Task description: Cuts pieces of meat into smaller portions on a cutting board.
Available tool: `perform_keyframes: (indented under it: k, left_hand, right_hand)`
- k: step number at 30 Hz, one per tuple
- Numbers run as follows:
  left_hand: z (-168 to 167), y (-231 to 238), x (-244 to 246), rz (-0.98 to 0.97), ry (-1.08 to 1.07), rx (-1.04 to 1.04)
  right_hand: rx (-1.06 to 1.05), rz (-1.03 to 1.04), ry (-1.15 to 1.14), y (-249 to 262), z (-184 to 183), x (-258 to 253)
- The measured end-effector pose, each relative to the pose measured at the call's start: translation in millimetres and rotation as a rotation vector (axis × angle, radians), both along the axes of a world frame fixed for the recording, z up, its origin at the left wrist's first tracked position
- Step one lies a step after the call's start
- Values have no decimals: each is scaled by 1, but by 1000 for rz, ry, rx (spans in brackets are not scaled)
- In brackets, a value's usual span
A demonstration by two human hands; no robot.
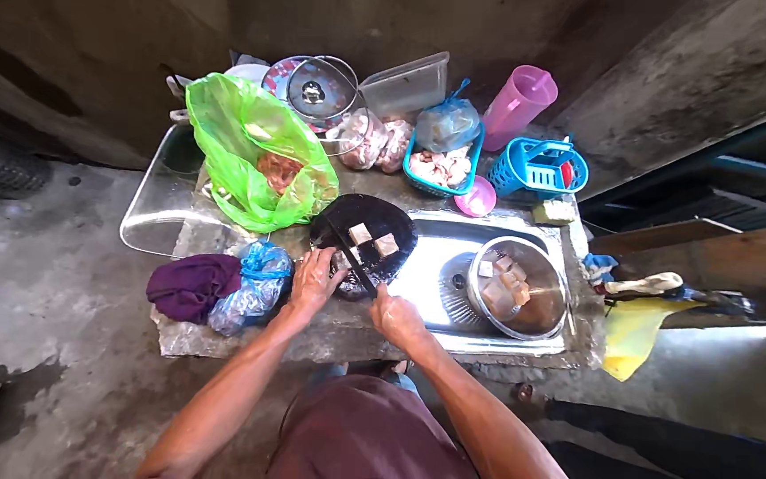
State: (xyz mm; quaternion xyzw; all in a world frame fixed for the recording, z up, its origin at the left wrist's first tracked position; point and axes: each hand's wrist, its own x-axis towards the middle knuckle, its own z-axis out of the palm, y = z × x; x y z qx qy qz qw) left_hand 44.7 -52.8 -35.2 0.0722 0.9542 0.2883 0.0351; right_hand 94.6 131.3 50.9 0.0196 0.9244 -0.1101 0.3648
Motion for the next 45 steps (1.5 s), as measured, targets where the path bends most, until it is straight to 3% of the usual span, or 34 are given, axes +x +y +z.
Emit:
perform_keyframes:
  k: [17,25,28,30,32,35,38,41,45]
  left_hand:
    - [-12,-1,-2,-65,161,-14]
    - [28,10,-19,-48,-226,-202]
    - [32,11,-27,9,-297,-158]
    - [29,6,-31,76,-219,33]
    - [14,10,-34,130,24,210]
    - [-2,38,-49,157,182,325]
    - [-5,72,-60,113,81,181]
    - [-9,94,-55,69,125,-29]
    - [-14,96,-49,105,233,-19]
  right_hand:
    - [39,39,-129,-26,-11,-39]
    - [-65,-34,-103,3,-18,-12]
    - [-169,-114,8,16,-19,-2]
    - [-255,-279,93,32,-22,0]
    - [-305,-439,134,54,-32,-4]
    - [-253,-509,91,77,-38,-12]
    - [-184,-422,39,72,-35,-18]
    - [-170,-336,24,55,-37,-16]
    - [-264,-335,-11,43,-35,-15]
